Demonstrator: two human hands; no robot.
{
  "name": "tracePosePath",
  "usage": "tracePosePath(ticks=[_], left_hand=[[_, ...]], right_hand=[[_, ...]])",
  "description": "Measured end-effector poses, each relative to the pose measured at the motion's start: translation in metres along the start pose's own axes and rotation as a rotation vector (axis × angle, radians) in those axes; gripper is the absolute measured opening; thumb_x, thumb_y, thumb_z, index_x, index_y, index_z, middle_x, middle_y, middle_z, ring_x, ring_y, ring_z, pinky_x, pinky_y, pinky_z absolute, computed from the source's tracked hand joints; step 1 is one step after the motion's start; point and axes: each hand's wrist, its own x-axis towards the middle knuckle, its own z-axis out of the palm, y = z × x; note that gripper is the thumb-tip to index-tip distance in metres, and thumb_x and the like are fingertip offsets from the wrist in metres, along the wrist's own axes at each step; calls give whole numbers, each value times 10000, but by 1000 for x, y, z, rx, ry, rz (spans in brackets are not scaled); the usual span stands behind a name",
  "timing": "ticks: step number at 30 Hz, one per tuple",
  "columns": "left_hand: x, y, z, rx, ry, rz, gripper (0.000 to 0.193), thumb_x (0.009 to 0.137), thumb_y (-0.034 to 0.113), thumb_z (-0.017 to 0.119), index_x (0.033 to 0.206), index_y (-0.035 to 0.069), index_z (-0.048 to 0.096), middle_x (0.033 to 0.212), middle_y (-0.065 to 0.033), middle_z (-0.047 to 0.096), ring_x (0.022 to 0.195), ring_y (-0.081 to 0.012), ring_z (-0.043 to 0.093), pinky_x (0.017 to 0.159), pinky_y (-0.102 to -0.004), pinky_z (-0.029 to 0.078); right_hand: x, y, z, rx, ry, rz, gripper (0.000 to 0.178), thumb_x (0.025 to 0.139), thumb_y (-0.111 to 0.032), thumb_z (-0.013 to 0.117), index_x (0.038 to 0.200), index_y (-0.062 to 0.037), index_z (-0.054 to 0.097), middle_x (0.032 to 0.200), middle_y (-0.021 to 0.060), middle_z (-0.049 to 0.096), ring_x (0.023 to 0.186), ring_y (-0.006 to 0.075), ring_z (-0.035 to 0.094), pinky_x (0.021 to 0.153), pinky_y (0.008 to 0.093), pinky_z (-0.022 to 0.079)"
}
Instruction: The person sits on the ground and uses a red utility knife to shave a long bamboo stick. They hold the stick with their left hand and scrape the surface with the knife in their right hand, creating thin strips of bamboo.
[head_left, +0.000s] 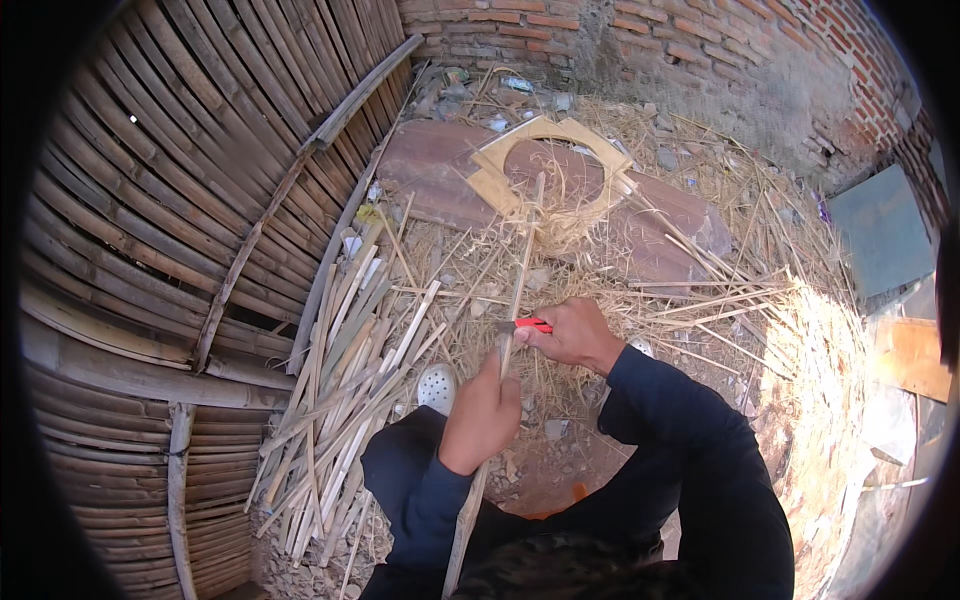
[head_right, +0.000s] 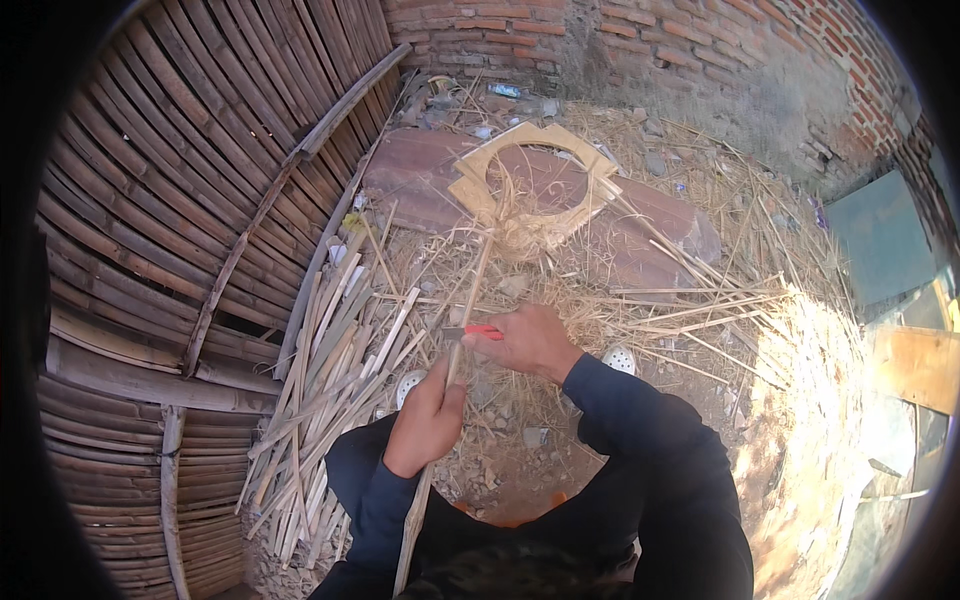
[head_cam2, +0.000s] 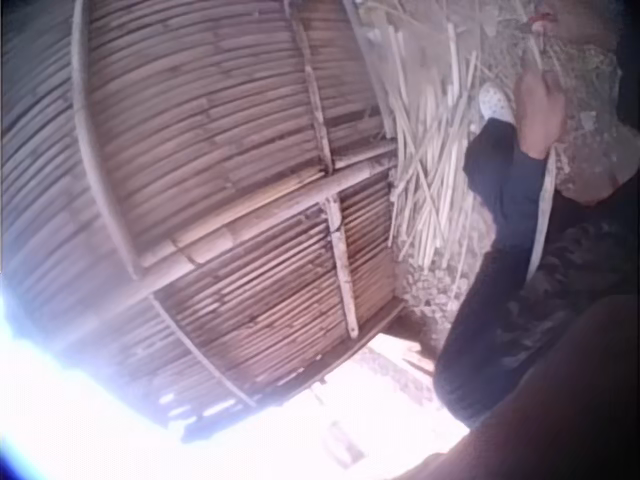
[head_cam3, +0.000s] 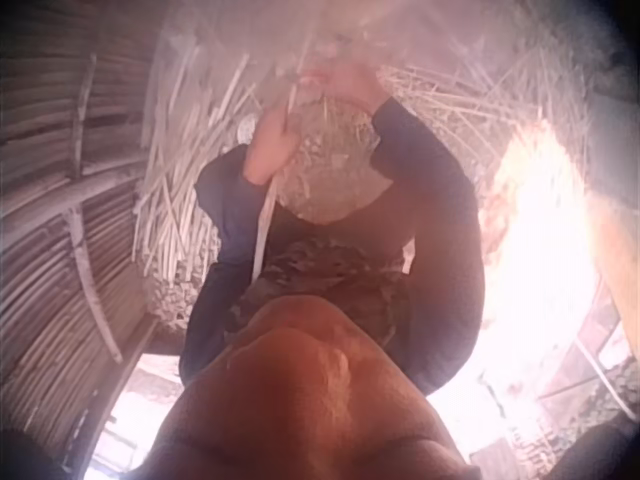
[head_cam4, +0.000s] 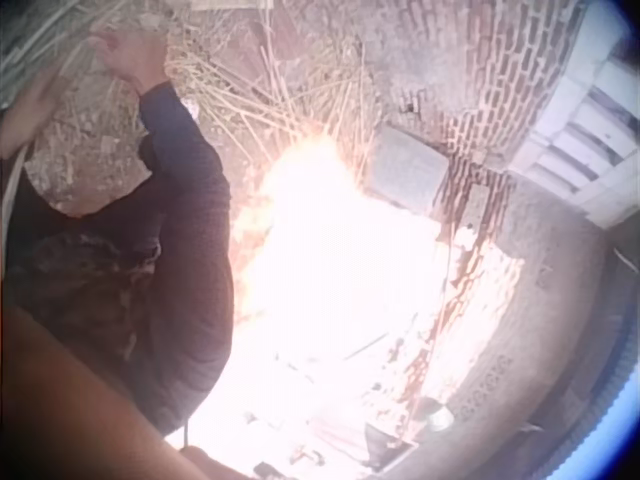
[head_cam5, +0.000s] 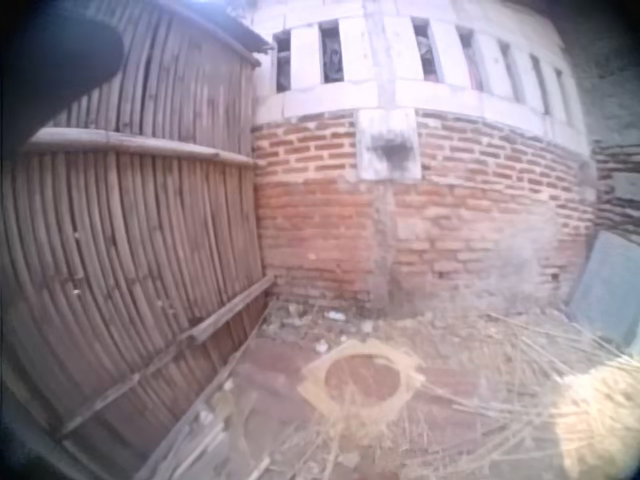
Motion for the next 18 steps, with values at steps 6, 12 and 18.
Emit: tracePosePath(ticks=[6,12,18], left_hand=[[-6,4,13,-5,-81,31,483,905,120,470,1347,-61,395,776,-303,600,760,-473,604,680,-506,461],[-3,5,1,-74,-36,-8,495,907,117,467,1374,-23,383,770,-297,595,759,-462,601,680,-503,454],[-9,14,6,-8,-134,-60,483,915,114,465,1374,-12,383,801,-278,594,779,-418,605,714,-465,463]], right_hand=[[40,99,-32,-260,67,429,701,866,-707,438,718,-81,717,587,178,611,605,364,640,572,456,497],[11,14,-9,-36,37,84,699,862,-712,444,714,-88,721,604,184,622,615,369,638,572,462,496],[32,59,-22,-174,181,251,698,846,-717,468,702,-80,716,601,171,631,607,353,642,593,452,511]])
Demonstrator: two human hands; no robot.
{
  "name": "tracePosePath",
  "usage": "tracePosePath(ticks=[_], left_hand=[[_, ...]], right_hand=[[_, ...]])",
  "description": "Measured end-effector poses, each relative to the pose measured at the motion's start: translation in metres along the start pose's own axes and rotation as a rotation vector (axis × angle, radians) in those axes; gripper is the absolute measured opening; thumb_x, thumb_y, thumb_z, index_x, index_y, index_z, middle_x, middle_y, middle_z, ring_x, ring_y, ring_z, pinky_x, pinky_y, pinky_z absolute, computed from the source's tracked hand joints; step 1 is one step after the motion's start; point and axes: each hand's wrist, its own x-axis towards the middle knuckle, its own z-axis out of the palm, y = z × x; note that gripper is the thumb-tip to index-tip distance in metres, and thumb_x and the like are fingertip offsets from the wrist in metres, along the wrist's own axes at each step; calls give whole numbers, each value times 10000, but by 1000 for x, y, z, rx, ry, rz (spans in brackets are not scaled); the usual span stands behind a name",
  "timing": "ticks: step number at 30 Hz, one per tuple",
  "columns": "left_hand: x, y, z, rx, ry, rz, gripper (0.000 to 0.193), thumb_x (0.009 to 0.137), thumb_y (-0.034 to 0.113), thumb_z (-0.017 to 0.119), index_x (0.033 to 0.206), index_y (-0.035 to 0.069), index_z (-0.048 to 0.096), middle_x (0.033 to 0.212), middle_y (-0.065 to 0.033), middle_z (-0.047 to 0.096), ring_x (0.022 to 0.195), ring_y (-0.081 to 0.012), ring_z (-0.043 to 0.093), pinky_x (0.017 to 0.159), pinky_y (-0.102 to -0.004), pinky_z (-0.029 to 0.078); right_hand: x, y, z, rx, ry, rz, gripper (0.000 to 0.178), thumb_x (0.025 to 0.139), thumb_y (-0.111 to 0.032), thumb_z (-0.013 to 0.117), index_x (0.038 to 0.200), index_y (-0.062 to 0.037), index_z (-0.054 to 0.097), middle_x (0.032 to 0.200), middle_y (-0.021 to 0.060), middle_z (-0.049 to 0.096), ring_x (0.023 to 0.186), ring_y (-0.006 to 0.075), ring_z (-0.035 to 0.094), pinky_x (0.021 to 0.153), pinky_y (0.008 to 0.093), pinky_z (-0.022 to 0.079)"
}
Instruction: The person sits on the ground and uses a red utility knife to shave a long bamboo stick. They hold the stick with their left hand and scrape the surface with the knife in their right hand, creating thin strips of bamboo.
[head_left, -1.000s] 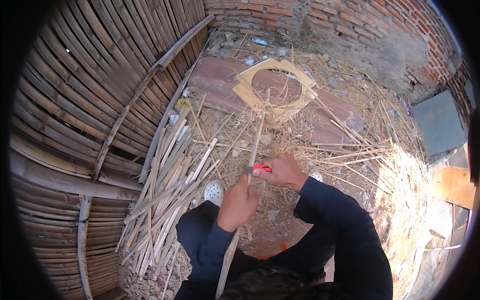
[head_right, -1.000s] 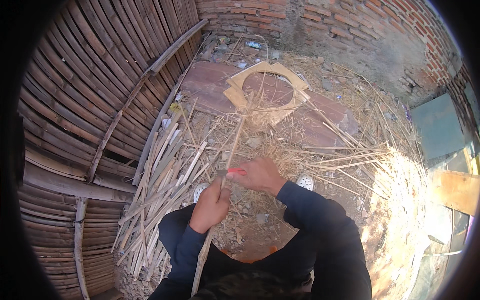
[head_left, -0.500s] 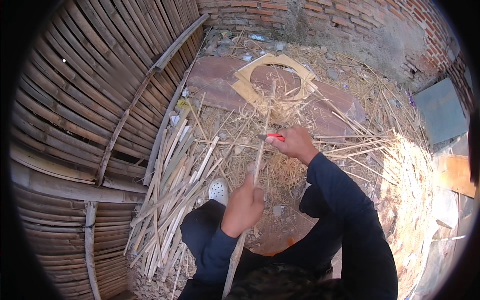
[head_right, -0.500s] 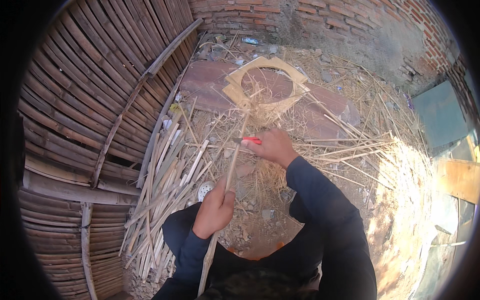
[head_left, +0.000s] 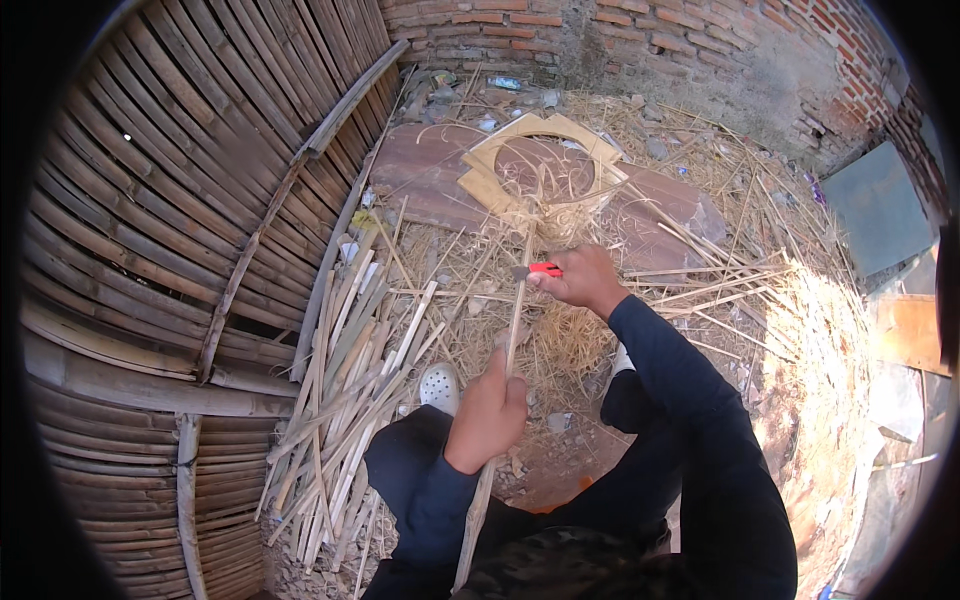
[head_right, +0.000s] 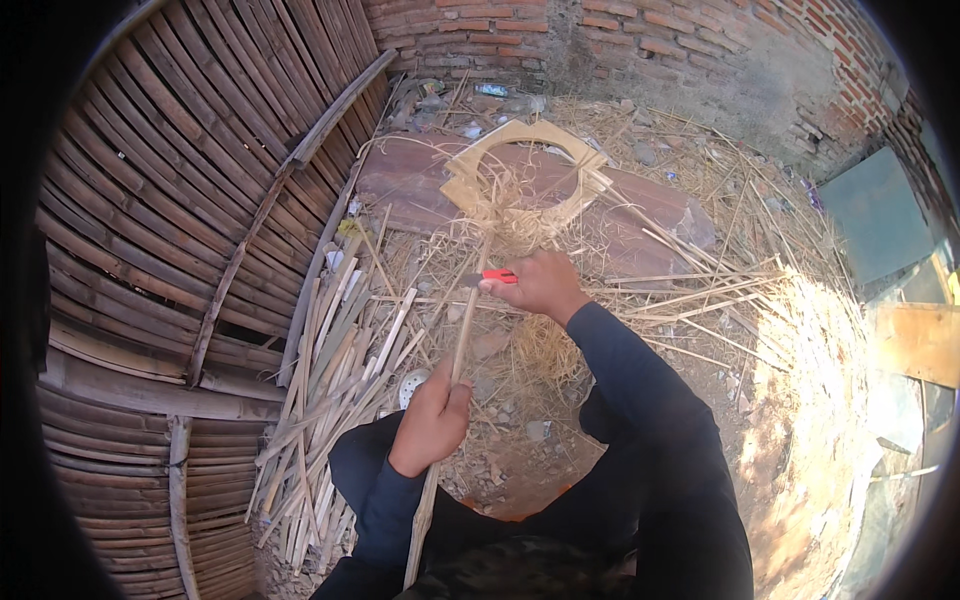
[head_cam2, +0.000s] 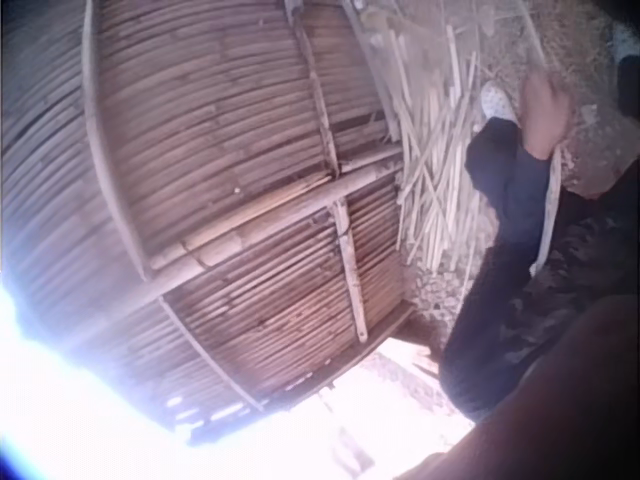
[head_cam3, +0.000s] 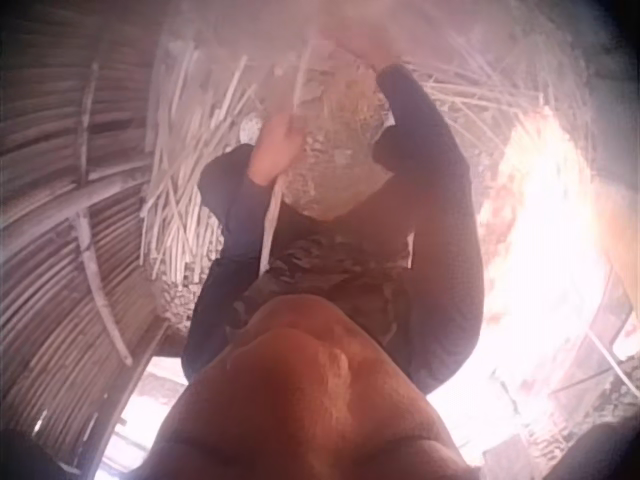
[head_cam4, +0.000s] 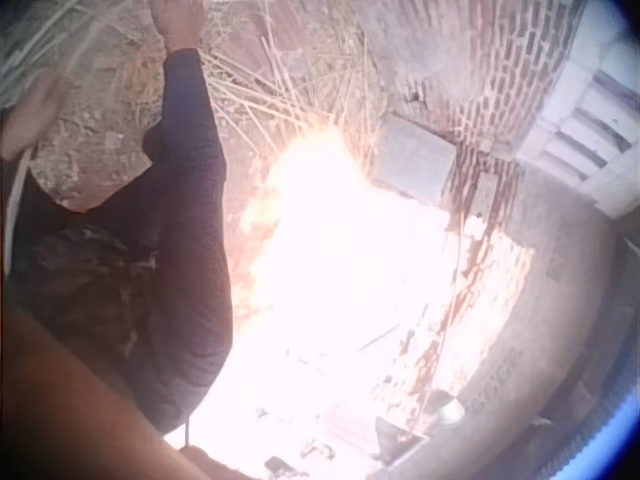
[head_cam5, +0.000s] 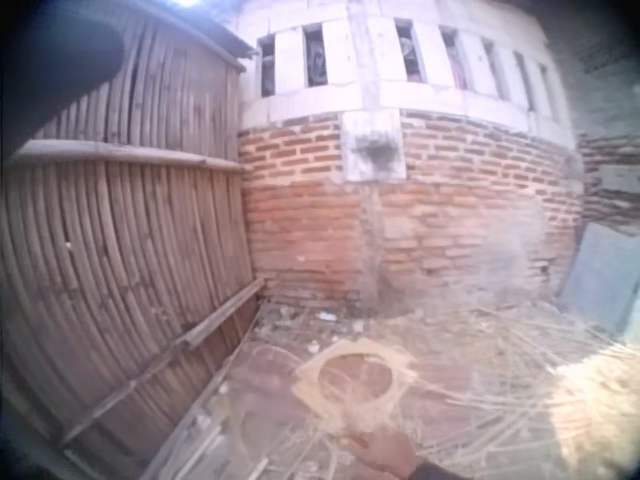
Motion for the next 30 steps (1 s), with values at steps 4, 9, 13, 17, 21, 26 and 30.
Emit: tracePosePath(ticks=[4,9,13,17,21,26,30], left_hand=[[0,-15,16,-10,71,196,500,903,123,463,1376,-17,385,808,-313,596,791,-463,610,720,-497,467],[10,-30,0,-227,65,11,444,906,96,470,1336,-15,463,976,-240,637,879,-376,636,788,-410,475],[3,-13,-11,-284,98,-29,412,915,67,464,1320,-5,478,936,-199,631,831,-331,627,761,-392,480],[-4,-14,-4,7,196,174,455,906,88,460,1351,-1,444,766,-198,622,685,-364,623,685,-430,496],[-7,-5,-14,94,192,64,464,870,84,476,1313,-50,432,745,-313,593,743,-487,601,664,-542,456],[-9,-4,-11,142,189,47,499,868,86,470,1344,-50,408,792,-312,601,771,-472,613,683,-502,471],[-9,-1,-15,86,155,19,494,877,94,467,1351,-31,410,794,-320,598,794,-472,615,698,-495,473]], right_hand=[[18,15,-7,-20,24,75,721,858,-712,452,703,-56,708,596,167,628,611,350,648,599,451,511],[-4,-28,-19,136,-57,35,708,856,-723,445,732,-85,726,616,159,638,609,342,648,584,447,505],[-41,-67,-29,93,-173,-210,689,856,-721,453,778,-102,745,605,160,630,599,352,639,572,448,501],[-16,-44,-21,70,-156,-63,690,857,-714,457,740,-87,723,578,155,613,596,359,635,564,455,498],[-31,-55,-14,116,-164,-187,651,853,-701,474,755,-112,733,592,154,622,597,360,636,572,460,500],[-6,-38,-9,7,-123,-220,625,842,-695,496,734,-128,736,602,147,634,602,351,644,561,439,507],[-13,-38,-3,67,-39,-148,674,845,-695,486,689,-83,719,592,149,630,580,353,638,550,448,499]])
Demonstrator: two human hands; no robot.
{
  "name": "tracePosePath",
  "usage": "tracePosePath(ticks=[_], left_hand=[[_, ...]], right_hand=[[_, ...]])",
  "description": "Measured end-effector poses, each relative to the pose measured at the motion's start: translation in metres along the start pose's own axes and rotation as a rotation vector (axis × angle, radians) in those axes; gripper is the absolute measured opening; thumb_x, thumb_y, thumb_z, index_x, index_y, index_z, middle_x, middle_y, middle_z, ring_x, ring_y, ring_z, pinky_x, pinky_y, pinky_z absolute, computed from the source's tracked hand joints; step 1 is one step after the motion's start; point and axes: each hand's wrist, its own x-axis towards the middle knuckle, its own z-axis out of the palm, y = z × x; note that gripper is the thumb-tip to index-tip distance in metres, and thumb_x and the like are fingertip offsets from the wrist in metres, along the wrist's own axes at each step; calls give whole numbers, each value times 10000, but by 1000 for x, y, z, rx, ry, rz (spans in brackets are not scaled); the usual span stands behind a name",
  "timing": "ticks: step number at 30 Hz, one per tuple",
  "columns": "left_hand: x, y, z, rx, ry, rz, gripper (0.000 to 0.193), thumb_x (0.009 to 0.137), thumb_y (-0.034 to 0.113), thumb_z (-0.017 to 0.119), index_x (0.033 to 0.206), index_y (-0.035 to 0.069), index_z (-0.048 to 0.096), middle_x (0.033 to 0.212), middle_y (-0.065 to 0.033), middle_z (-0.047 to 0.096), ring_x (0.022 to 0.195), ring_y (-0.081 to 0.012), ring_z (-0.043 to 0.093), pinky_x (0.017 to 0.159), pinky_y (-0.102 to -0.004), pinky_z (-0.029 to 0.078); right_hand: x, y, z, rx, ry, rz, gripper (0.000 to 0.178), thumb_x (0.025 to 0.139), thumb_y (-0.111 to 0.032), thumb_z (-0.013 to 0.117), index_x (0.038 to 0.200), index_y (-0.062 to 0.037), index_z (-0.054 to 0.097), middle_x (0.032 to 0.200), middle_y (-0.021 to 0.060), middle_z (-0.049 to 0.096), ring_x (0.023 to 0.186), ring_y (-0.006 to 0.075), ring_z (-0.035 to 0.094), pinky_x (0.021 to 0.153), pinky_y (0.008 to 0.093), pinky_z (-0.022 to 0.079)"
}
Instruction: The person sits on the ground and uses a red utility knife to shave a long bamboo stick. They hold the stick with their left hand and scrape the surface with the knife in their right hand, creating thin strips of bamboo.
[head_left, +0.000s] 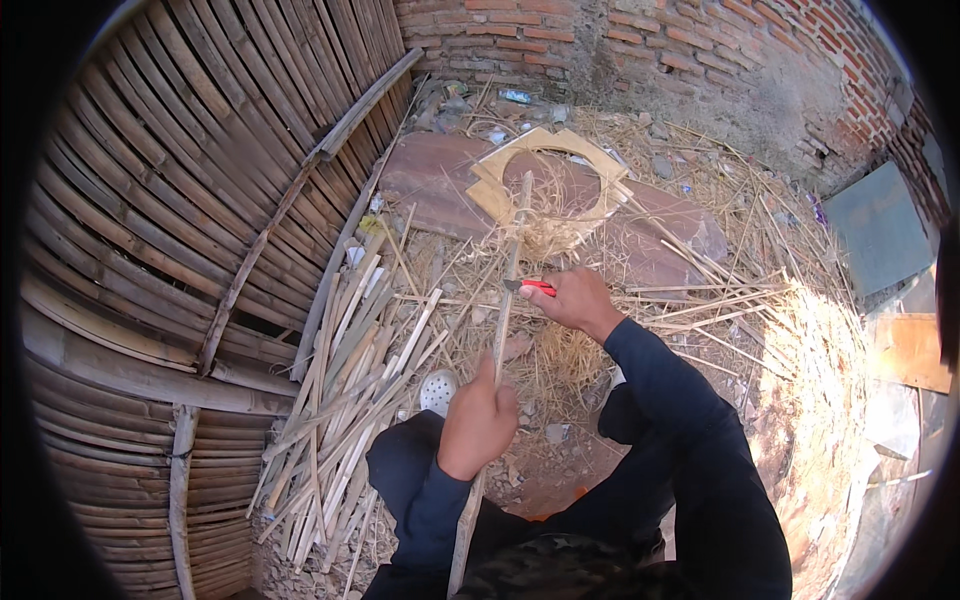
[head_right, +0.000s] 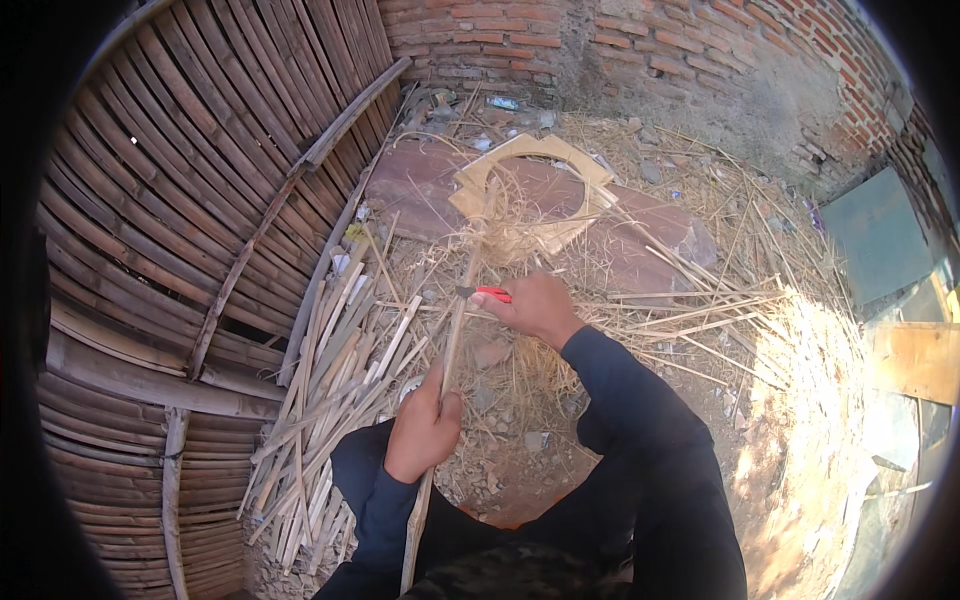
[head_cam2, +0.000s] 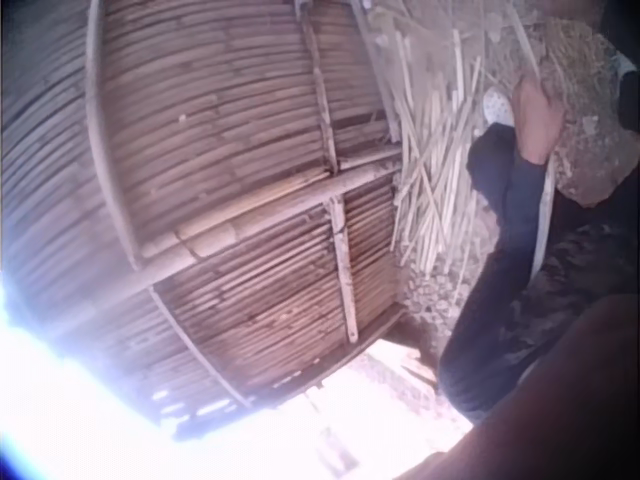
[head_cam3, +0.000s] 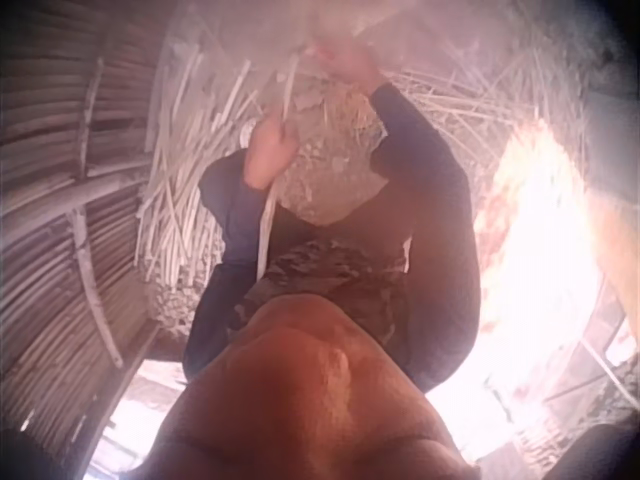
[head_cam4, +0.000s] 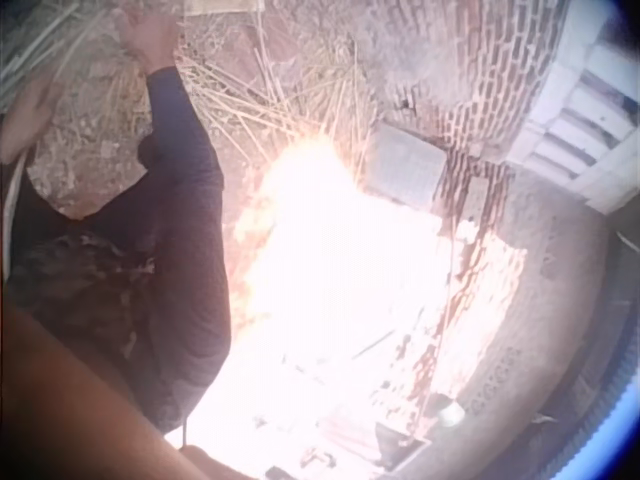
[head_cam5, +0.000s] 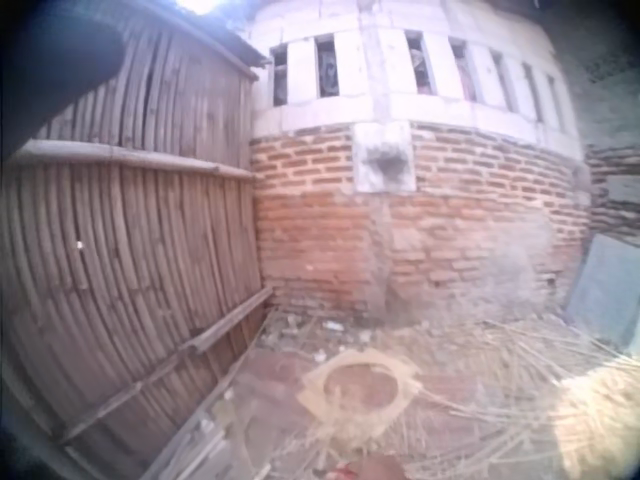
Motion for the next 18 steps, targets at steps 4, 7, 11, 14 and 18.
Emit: tracePosePath(ticks=[4,7,11,14,18], left_hand=[[0,-8,15,36,1,56,515,861,93,485,1327,-107,398,716,-307,591,708,-470,611,651,-521,467],[-1,-4,19,11,-64,42,519,859,89,480,1339,-90,398,721,-309,589,714,-474,609,655,-518,469],[8,-25,20,-218,-26,139,490,895,83,465,1373,-12,416,750,-195,609,568,-325,581,557,-412,465],[14,-32,10,-630,-136,-25,465,928,82,449,1391,44,420,740,-52,543,489,-147,473,483,-299,406],[13,-8,-11,-1094,-289,-316,430,951,95,420,1381,71,414,705,22,408,502,-59,363,441,-222,335]], right_hand=[[32,38,1,-104,-12,245,718,856,-700,456,702,-48,713,580,180,618,590,363,641,562,453,499],[29,63,-8,-120,30,169,745,864,-703,436,700,-27,703,586,208,614,607,375,643,583,465,497],[29,31,-3,40,23,335,733,878,-692,430,681,-36,690,606,214,616,604,379,635,609,474,492],[0,-12,-15,93,-47,51,662,867,-668,484,654,-68,664,553,171,574,569,375,609,552,465,462],[-29,-49,-26,136,-39,-172,627,826,-682,534,609,-101,632,507,129,543,519,357,583,490,445,436]])
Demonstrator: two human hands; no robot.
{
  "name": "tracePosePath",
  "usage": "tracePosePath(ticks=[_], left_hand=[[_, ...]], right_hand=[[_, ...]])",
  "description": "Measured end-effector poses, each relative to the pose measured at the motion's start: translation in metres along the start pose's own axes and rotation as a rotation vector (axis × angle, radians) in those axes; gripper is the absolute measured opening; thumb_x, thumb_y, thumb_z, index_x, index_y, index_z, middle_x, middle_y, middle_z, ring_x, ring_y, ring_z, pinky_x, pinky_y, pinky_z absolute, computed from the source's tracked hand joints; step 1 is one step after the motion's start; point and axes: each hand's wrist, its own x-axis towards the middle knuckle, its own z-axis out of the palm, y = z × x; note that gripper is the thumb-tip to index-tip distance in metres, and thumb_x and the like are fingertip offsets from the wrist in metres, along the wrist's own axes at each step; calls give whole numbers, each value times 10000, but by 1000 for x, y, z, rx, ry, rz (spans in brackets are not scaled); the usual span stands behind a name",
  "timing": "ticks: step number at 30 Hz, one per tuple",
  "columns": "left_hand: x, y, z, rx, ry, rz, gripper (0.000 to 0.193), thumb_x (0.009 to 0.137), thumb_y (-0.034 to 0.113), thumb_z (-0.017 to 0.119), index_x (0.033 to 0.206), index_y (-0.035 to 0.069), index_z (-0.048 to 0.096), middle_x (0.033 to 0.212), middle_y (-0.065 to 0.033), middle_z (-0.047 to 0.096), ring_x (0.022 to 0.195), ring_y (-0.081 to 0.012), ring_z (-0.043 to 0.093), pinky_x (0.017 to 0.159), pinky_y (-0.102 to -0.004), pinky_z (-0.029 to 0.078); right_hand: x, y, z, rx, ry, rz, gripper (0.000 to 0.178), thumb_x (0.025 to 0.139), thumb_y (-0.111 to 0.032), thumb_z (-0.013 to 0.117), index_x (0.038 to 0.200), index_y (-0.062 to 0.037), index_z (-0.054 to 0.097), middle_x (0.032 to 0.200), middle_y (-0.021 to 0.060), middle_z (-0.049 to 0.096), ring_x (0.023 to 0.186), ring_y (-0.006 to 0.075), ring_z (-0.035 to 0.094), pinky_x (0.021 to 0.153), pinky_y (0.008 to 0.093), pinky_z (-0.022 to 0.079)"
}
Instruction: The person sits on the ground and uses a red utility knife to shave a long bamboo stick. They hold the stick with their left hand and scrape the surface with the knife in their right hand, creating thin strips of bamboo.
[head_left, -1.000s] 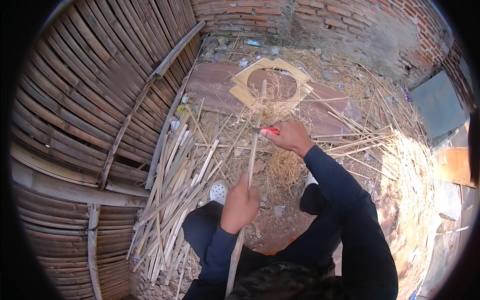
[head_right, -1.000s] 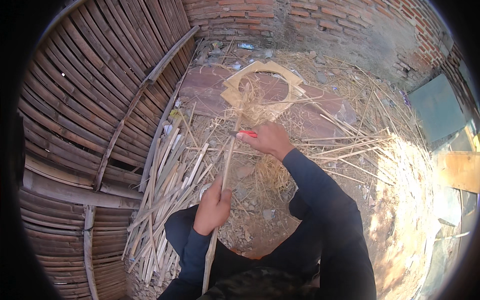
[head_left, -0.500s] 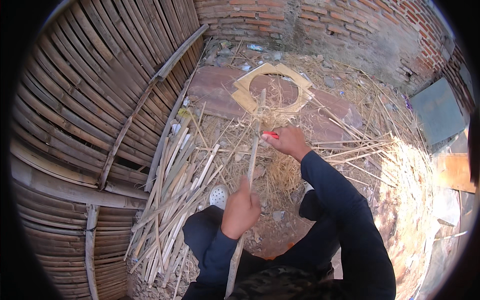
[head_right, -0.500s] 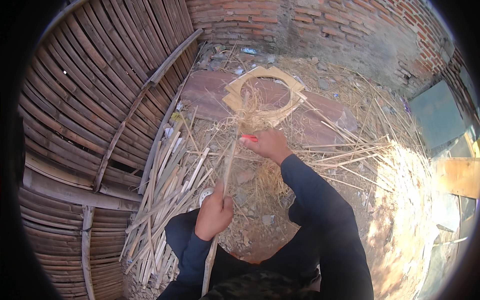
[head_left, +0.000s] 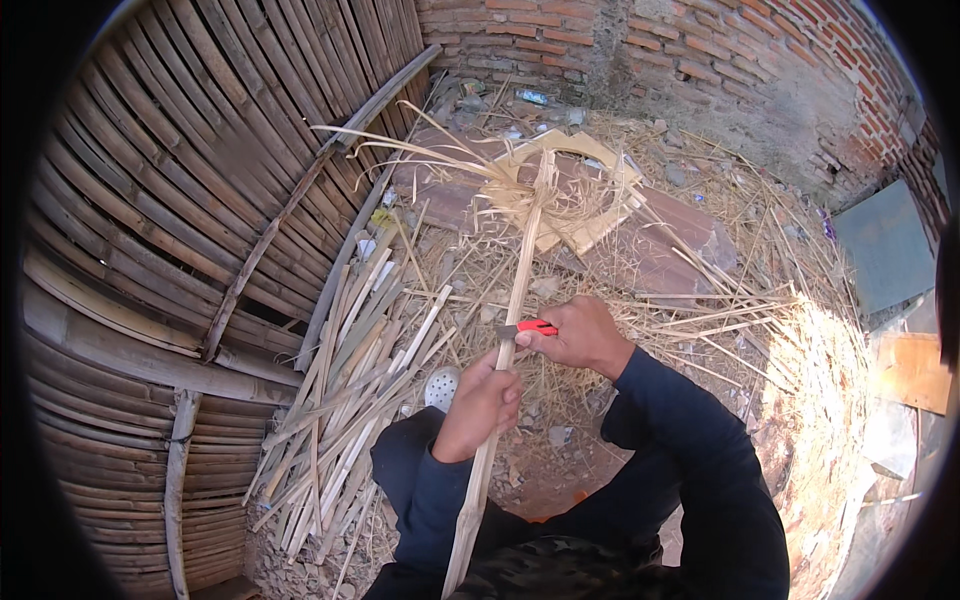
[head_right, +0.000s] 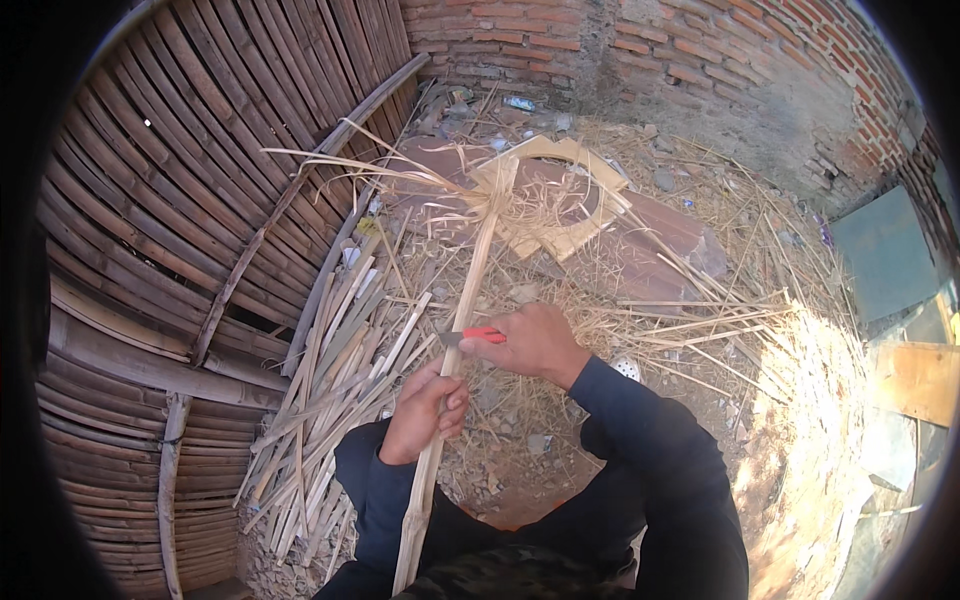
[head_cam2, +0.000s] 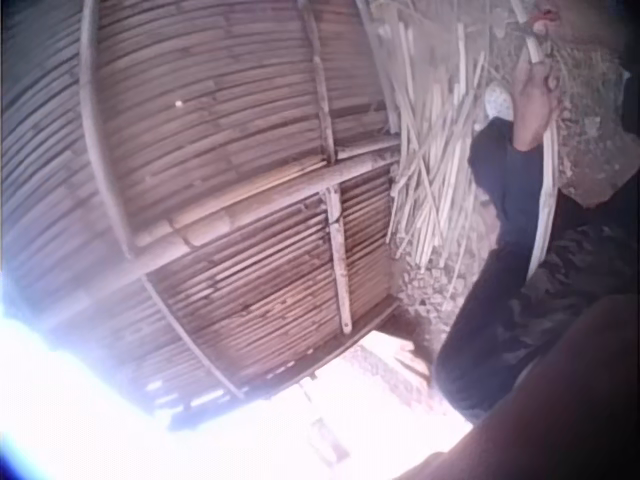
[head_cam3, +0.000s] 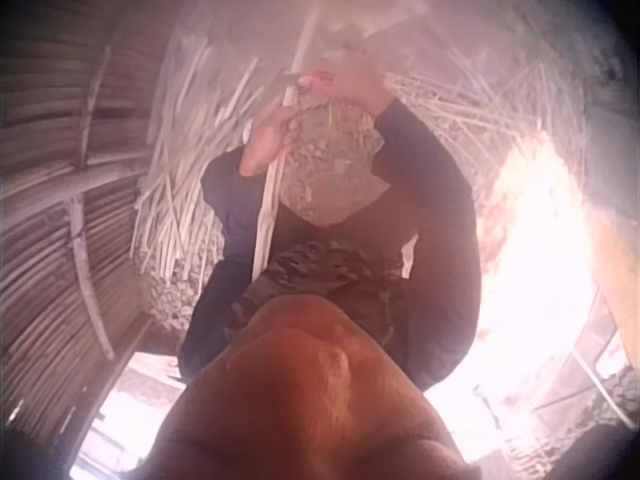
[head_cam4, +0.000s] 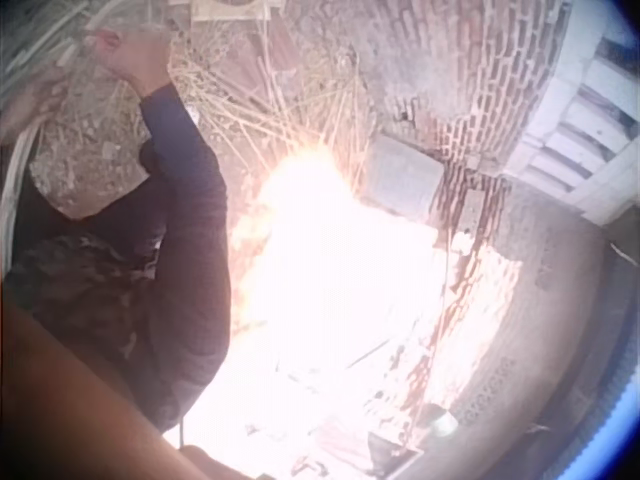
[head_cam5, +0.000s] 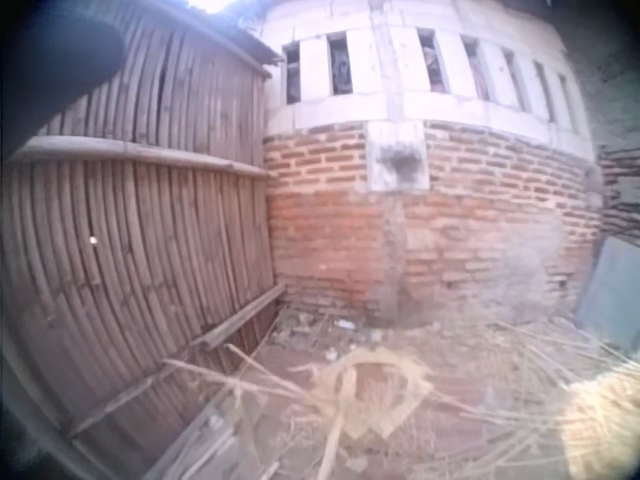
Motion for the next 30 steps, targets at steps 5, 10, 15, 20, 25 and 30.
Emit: tracePosePath(ticks=[5,10,15,20,25,30], left_hand=[[1,-1,8,38,15,-16,434,951,102,406,1384,73,411,709,16,388,506,-61,353,435,-220,327],[5,-5,6,81,40,-29,460,939,95,408,1399,74,399,709,18,390,508,-61,357,445,-217,326],[3,-16,15,130,21,-61,478,943,83,415,1418,95,363,670,32,391,476,-49,341,431,-215,314],[10,-28,24,196,-39,-79,510,931,71,409,1437,98,347,671,31,385,489,-55,351,448,-220,333],[15,-19,27,124,-15,-80,531,922,58,395,1451,88,351,686,30,381,486,-56,352,439,-217,319],[15,-17,11,-184,-122,-79,477,925,77,425,1400,80,386,695,0,416,471,-74,362,435,-231,329]], right_hand=[[18,35,1,-167,72,-5,598,786,-697,578,630,-127,675,535,104,596,519,319,609,494,431,462],[25,55,13,-180,114,-124,621,787,-712,565,637,-118,668,554,103,607,526,314,614,496,419,468],[45,88,-2,-191,158,224,662,826,-710,503,691,-93,701,598,135,635,566,336,634,561,452,492],[37,125,-4,-244,234,314,719,845,-708,472,708,-41,705,629,215,635,635,376,651,609,475,503],[46,111,-16,-232,192,450,743,850,-717,459,710,-29,701,619,215,625,623,378,642,599,477,497],[29,76,-24,-90,44,406,724,843,-734,456,717,-69,713,586,184,610,589,362,628,575,464,490]])
